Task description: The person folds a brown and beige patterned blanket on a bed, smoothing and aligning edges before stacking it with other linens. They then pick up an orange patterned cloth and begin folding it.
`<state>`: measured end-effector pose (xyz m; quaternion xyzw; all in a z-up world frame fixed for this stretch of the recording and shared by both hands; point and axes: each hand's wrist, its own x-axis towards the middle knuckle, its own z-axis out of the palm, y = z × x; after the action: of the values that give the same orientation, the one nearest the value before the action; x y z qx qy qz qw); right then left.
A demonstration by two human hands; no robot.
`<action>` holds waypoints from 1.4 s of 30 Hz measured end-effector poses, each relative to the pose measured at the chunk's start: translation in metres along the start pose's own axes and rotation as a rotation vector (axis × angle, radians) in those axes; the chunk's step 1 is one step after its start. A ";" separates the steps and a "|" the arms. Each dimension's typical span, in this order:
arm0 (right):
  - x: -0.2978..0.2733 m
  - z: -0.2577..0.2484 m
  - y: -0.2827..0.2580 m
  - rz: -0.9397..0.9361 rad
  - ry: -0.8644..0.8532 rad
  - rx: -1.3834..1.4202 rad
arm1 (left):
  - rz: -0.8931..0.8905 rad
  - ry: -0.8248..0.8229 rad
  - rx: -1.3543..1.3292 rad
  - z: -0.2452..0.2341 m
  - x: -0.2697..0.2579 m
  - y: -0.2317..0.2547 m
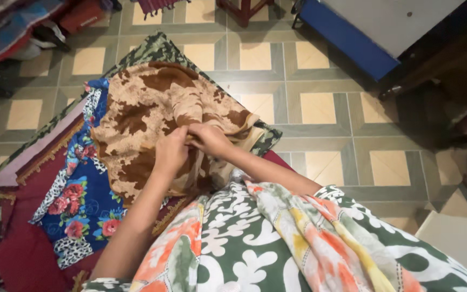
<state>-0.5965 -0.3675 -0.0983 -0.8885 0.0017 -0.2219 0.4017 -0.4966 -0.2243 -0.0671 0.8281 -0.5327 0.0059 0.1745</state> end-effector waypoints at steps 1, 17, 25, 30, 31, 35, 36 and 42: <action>-0.004 -0.003 -0.001 -0.019 0.010 0.022 | -0.031 0.020 -0.099 0.000 -0.001 -0.003; -0.009 0.030 0.127 0.304 0.026 0.022 | -0.121 0.467 -0.508 -0.163 -0.009 0.068; 0.047 0.015 0.024 0.172 0.105 -0.060 | -0.103 0.335 0.018 -0.175 -0.007 -0.029; 0.043 0.033 -0.027 0.134 -0.002 -0.175 | -0.045 0.081 -0.040 -0.059 -0.017 -0.024; 0.039 0.035 -0.031 0.167 -0.014 -0.161 | -0.067 0.106 -0.063 -0.046 -0.020 -0.026; 0.014 0.033 -0.022 0.150 0.098 0.017 | -0.090 0.141 -0.059 -0.024 -0.024 -0.029; 0.006 0.031 -0.012 0.170 0.107 0.047 | -0.107 0.149 -0.054 -0.024 -0.020 -0.027; -0.062 0.052 0.071 0.456 0.271 -0.105 | -0.158 0.277 -0.151 -0.049 -0.003 0.001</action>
<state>-0.6193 -0.3679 -0.2036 -0.8469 0.2670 -0.2423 0.3909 -0.4905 -0.2076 -0.0214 0.8431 -0.4357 0.0661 0.3081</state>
